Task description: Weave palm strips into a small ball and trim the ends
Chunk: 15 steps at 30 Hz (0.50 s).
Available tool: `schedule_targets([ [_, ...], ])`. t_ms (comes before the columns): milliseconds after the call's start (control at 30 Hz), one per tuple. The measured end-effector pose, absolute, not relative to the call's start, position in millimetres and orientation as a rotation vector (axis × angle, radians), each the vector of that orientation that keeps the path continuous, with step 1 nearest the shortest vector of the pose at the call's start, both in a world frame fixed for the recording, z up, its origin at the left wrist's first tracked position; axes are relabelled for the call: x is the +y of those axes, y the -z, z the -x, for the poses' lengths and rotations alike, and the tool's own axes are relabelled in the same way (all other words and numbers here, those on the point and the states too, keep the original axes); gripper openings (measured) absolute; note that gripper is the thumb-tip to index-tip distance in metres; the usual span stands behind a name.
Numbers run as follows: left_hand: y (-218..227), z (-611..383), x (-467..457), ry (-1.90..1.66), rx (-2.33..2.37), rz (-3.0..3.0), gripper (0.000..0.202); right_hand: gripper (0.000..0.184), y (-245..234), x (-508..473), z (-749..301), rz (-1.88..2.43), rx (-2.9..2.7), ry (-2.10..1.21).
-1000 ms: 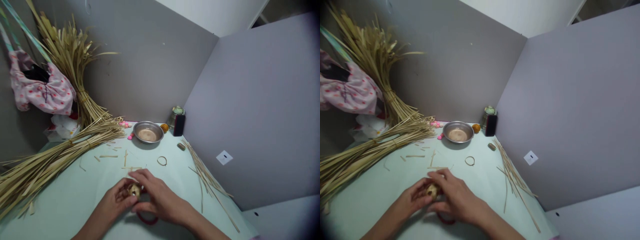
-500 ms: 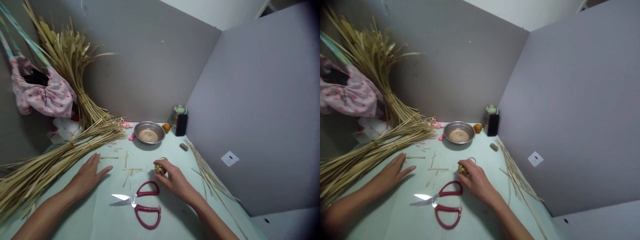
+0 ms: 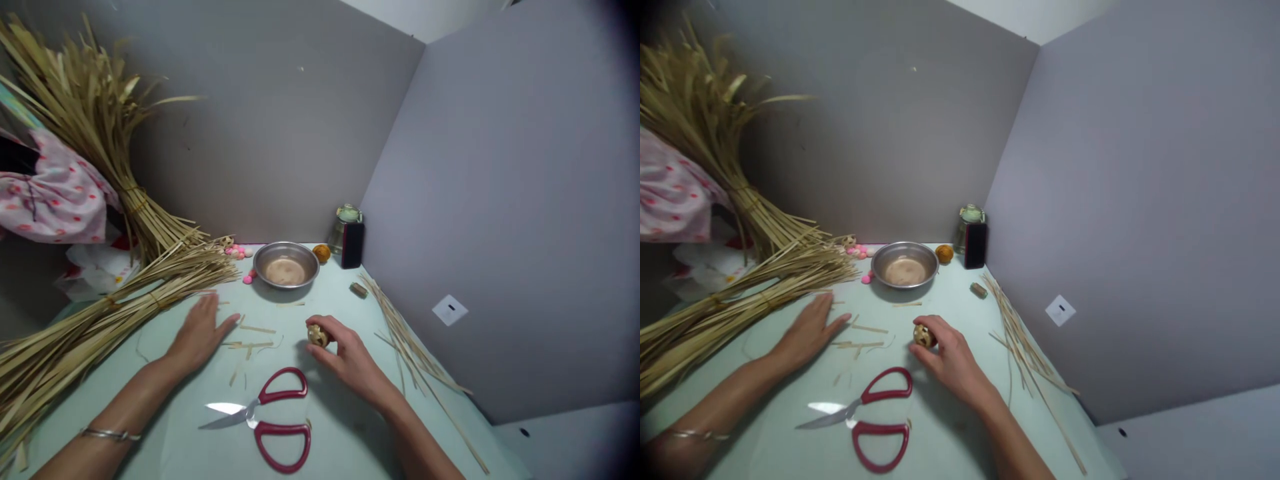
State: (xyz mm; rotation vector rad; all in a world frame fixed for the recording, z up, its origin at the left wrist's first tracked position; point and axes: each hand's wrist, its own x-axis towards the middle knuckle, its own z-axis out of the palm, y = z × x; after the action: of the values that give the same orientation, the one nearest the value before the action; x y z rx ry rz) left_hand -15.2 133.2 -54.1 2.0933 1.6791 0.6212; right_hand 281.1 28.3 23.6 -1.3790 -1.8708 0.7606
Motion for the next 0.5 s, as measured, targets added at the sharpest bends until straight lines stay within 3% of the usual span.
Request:
schedule_targets([
  [167, 41, -37, 98, -0.51, 1.174, -2.199, 0.061, 0.031, -23, 30, -283, 1.375, -1.825, -0.754],
  [500, 38, -60, 159, -0.655, 1.225, -2.097, 0.052, 0.031, -27, 29, -280, 1.361, -1.788, -0.714],
])
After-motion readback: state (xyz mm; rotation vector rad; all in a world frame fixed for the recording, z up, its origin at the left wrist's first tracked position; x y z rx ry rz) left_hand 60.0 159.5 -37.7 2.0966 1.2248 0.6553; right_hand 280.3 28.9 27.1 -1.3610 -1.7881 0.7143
